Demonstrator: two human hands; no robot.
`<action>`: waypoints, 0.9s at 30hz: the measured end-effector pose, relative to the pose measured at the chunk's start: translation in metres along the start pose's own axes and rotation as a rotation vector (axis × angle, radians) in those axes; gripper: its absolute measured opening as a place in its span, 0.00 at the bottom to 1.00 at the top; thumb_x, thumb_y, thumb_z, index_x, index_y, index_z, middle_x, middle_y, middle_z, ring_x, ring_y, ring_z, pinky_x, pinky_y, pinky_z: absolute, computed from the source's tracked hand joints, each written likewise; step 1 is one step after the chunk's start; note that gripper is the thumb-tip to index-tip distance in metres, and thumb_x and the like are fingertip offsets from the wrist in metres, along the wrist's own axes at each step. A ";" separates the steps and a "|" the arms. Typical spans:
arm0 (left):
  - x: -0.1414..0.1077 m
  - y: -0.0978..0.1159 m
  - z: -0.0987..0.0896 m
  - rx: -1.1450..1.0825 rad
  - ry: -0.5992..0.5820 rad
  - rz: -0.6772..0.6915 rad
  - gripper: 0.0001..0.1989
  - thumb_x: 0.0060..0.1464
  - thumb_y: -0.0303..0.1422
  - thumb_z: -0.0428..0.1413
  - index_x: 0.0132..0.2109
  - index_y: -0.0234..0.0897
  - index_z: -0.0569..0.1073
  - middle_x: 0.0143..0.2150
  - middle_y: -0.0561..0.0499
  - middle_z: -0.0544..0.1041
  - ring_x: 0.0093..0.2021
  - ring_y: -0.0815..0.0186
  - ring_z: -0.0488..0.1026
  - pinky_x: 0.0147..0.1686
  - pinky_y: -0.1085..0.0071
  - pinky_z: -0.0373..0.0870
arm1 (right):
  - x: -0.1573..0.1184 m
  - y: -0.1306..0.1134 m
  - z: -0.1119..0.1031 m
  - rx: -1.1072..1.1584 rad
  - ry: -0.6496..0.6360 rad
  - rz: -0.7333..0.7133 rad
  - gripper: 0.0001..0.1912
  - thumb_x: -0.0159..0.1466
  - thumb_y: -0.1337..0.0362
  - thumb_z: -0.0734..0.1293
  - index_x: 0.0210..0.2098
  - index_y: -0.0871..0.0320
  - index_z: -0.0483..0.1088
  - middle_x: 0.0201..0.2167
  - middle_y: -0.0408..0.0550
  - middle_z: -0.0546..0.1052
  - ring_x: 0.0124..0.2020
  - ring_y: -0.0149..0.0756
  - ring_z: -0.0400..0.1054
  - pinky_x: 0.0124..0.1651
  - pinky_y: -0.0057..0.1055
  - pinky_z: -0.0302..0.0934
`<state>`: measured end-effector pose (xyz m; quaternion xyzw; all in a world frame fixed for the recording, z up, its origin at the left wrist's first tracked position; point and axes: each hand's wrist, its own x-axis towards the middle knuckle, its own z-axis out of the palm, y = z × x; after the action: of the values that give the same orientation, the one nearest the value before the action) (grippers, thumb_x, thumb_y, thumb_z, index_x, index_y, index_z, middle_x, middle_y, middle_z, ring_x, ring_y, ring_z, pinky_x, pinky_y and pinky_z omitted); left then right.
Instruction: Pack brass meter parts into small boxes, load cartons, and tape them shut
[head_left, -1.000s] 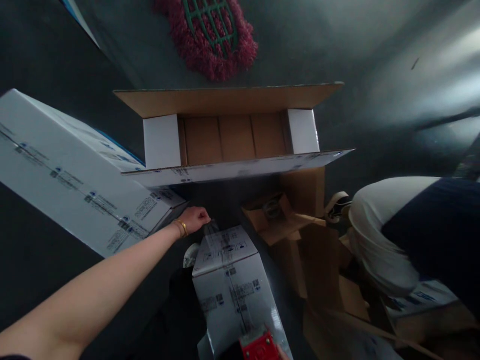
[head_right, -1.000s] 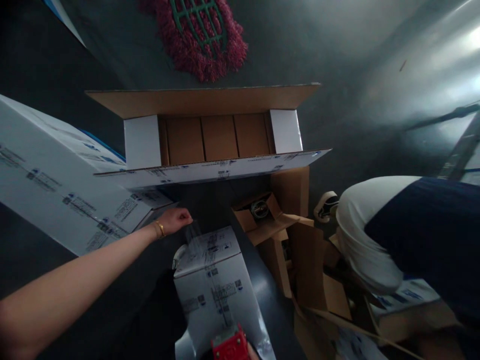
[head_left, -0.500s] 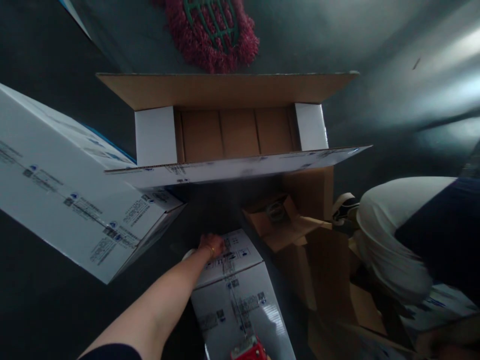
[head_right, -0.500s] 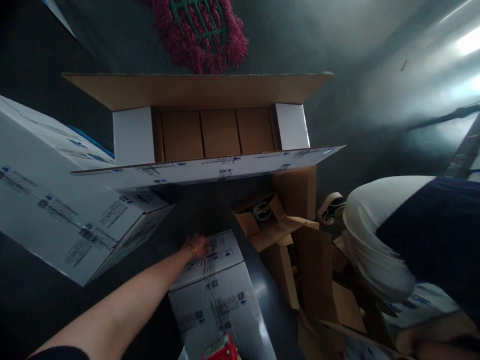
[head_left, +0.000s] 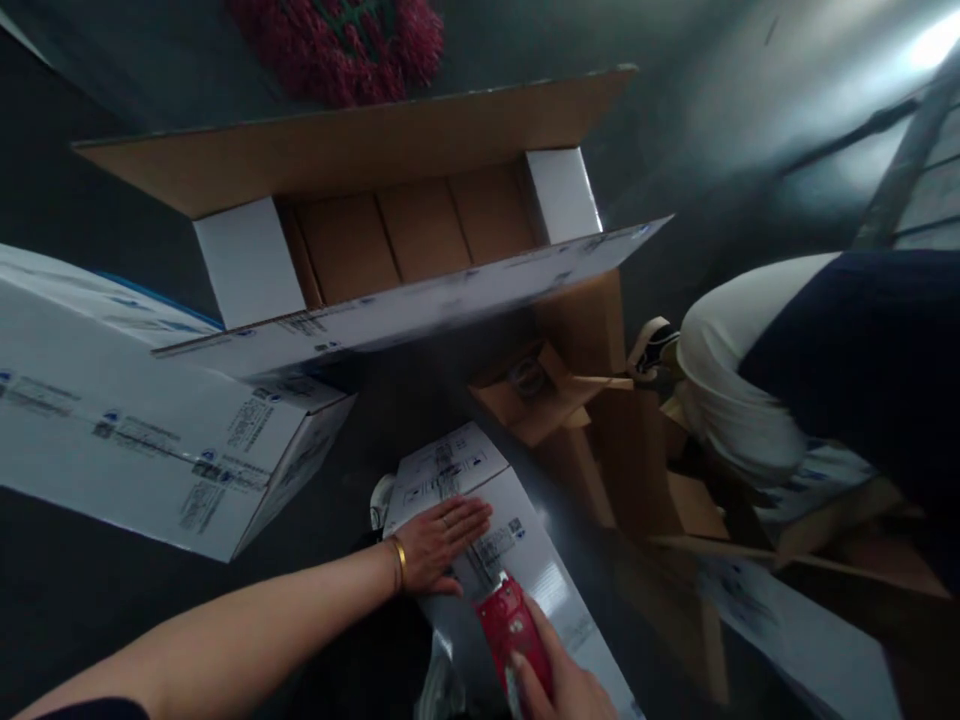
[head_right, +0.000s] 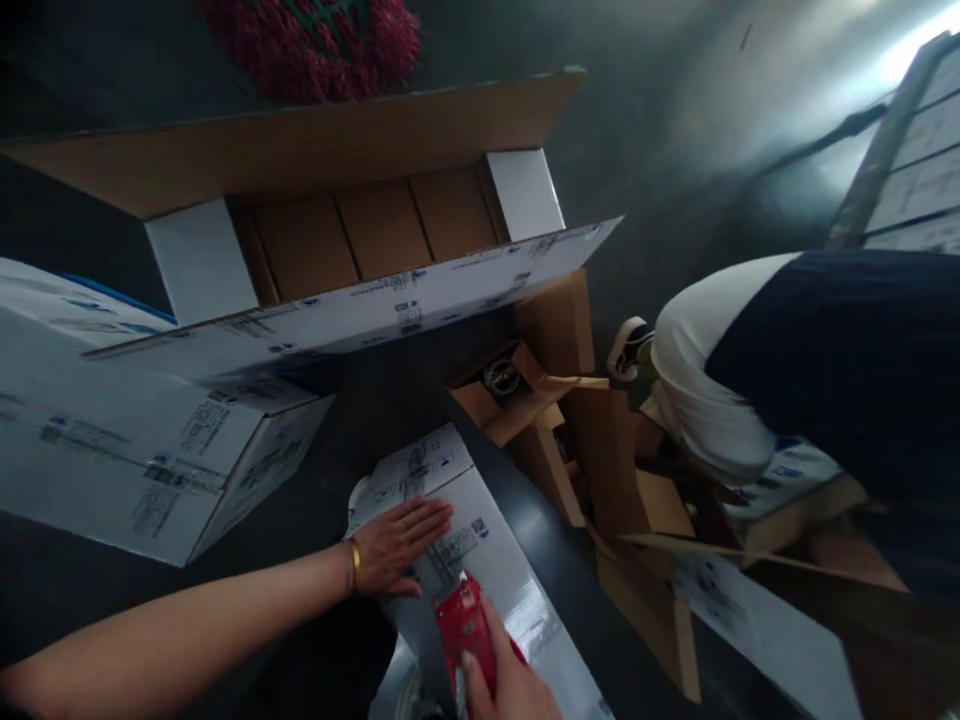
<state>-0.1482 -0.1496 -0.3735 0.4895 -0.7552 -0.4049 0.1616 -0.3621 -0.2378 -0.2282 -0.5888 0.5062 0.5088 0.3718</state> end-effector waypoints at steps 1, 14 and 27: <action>0.000 0.000 0.005 0.037 -0.017 -0.009 0.47 0.54 0.55 0.50 0.68 0.26 0.45 0.70 0.39 0.46 0.70 0.54 0.43 0.68 0.59 0.41 | 0.006 0.000 0.006 0.004 0.012 -0.027 0.29 0.67 0.57 0.52 0.67 0.47 0.44 0.39 0.50 0.79 0.41 0.49 0.75 0.42 0.41 0.67; 0.006 0.000 0.003 0.228 -0.168 -0.111 0.48 0.53 0.57 0.48 0.68 0.27 0.45 0.71 0.36 0.41 0.70 0.52 0.34 0.67 0.55 0.32 | 0.017 0.072 0.052 0.037 0.116 -0.150 0.29 0.68 0.55 0.55 0.67 0.49 0.48 0.39 0.54 0.79 0.41 0.50 0.74 0.42 0.41 0.65; 0.000 -0.006 0.006 0.511 -0.140 -0.083 0.48 0.52 0.58 0.46 0.66 0.23 0.52 0.69 0.32 0.45 0.70 0.47 0.39 0.66 0.52 0.39 | 0.019 0.118 0.085 0.148 0.120 -0.073 0.30 0.64 0.56 0.60 0.65 0.44 0.51 0.45 0.56 0.77 0.47 0.52 0.72 0.48 0.45 0.64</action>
<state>-0.1484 -0.1484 -0.3821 0.5156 -0.8217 -0.2401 -0.0368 -0.4966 -0.1862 -0.2548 -0.6070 0.5420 0.4200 0.4017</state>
